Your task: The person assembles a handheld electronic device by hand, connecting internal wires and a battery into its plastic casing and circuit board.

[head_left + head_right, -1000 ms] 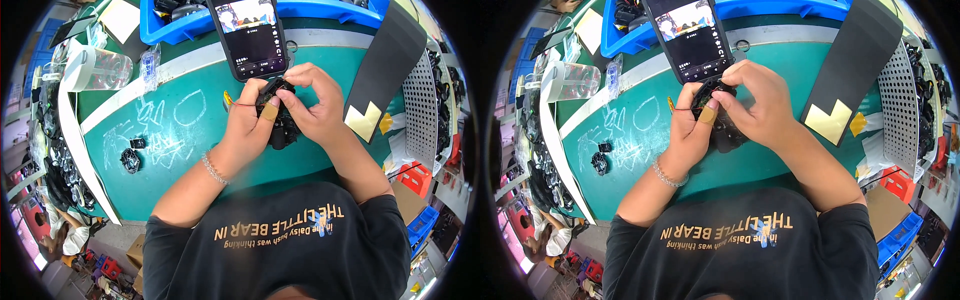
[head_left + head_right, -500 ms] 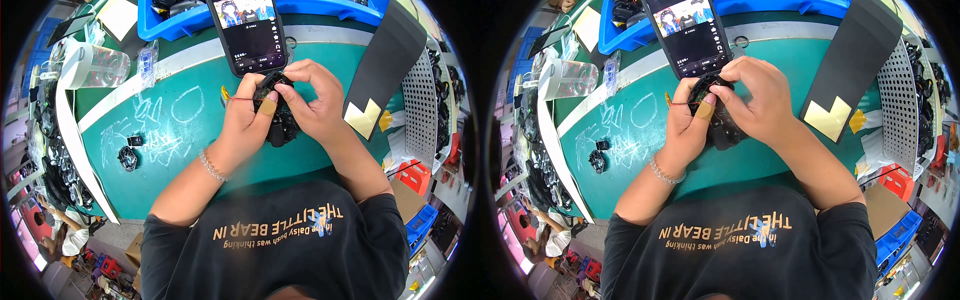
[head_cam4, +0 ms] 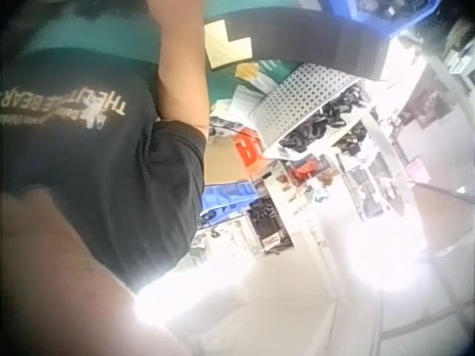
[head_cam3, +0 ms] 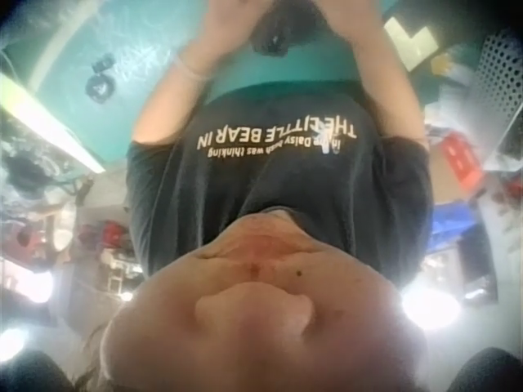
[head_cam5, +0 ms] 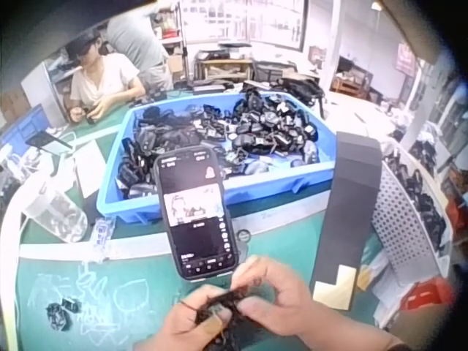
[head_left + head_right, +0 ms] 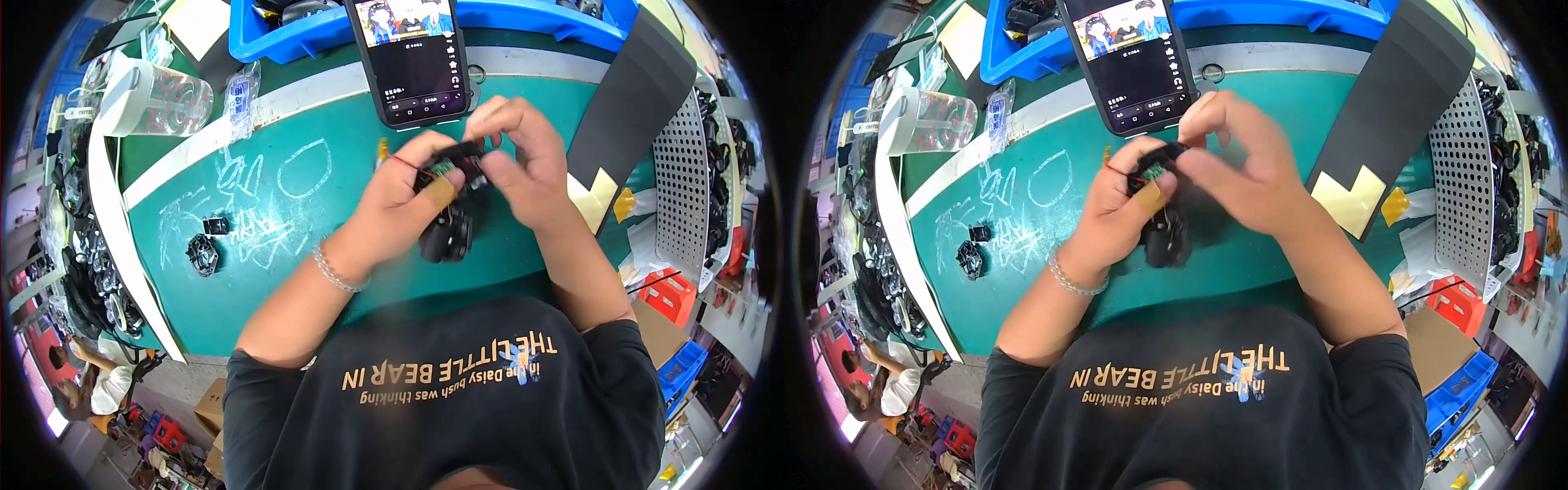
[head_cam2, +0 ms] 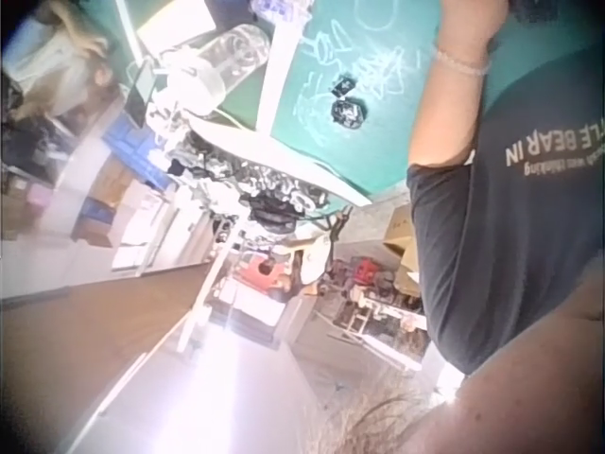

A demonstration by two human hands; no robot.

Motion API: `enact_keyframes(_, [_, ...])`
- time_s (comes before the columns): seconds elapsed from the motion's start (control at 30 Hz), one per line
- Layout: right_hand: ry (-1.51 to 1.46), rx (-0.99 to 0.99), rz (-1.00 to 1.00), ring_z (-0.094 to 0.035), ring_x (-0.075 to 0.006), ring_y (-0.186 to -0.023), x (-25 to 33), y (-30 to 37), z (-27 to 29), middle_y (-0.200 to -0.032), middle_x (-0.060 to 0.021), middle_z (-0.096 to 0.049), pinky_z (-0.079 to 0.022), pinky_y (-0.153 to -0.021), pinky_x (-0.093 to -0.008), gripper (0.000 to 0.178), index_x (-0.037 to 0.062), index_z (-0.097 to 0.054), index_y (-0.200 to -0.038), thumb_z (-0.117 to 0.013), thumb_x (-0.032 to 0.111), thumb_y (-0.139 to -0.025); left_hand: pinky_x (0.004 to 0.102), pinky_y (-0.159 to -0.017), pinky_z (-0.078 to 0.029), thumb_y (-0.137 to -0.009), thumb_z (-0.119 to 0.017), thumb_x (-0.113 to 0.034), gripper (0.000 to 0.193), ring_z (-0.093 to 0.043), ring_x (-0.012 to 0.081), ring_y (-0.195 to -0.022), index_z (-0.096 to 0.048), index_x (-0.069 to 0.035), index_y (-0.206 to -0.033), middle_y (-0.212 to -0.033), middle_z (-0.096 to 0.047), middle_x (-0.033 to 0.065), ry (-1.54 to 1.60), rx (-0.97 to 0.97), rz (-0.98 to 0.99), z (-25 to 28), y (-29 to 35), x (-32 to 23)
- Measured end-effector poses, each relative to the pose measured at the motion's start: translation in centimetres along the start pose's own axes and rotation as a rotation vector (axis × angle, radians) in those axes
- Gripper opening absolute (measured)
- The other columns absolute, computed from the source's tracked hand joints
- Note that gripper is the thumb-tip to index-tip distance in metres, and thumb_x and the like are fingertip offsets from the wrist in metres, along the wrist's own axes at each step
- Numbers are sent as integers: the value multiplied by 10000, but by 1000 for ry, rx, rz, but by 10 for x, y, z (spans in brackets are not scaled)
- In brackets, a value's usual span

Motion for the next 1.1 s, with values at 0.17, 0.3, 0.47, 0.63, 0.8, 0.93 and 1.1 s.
enact_keyframes(0.17, [-430,204,-388,-507,-97,-800,-30,6,-15,-849,-24,-558,-407,-717,-236,322,19,-572,-1010,-464,315,-943,224,-556,-482,-862,-599,-98,196,-596,105,-673,-547,-13,-1031,-858,-583,39,296,333,342,-21,9,5])
enact_keyframes(0.3, [-356,418,-421,-542,-149,-886,-20,15,-43,-983,-73,-586,-425,-816,-260,312,-21,-569,-1137,-478,193,-928,237,-600,-479,-858,-611,-95,179,-581,109,-703,-569,-2,-1005,-864,-583,46,241,486,299,-32,15,2])
enact_keyframes(0.47, [-319,636,-389,-576,-180,-903,-9,23,-54,-1015,-102,-606,-453,-823,-284,291,-3,-585,-1138,-511,61,-863,254,-697,-462,-875,-575,-48,134,-561,110,-799,-581,-3,-1001,-926,-574,41,81,685,139,-43,20,4])
enact_keyframes(0.63, [-177,627,-417,-578,-158,-925,-11,16,-46,-994,-93,-595,-455,-777,-261,277,1,-601,-1093,-523,-19,-827,246,-639,-483,-873,-575,-45,128,-584,113,-740,-576,2,-992,-902,-579,38,139,743,348,-48,27,10])
enact_keyframes(0.8, [-176,258,-291,-558,-157,-924,-4,0,-15,-921,-68,-547,-431,-794,-254,199,-13,-599,-1031,-523,-17,-847,235,-622,-489,-871,-579,-30,149,-577,88,-708,-556,-15,-1017,-866,-585,18,163,437,378,-25,14,18])
enact_keyframes(0.93, [-261,101,-183,-519,-89,-785,-8,2,6,-886,-29,-579,-410,-696,-219,129,8,-594,-979,-573,39,-855,242,-632,-468,-851,-584,-16,138,-562,76,-722,-528,-31,-976,-819,-574,3,33,168,191,-13,3,15])
enact_keyframes(1.1, [-239,-103,-216,-476,-61,-734,-6,6,2,-803,7,-544,-397,-671,-211,175,11,-562,-1026,-585,36,-854,269,-616,-456,-809,-575,15,157,-560,117,-698,-496,-26,-939,-790,-561,59,-288,118,-24,-11,3,6])
Point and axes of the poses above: each hand's wrist, its own y-axis away from the middle knuckle, its own z-axis out of the back of the hand, x = y × z, the point moved 8 cm from there along -y, towards the middle knuckle
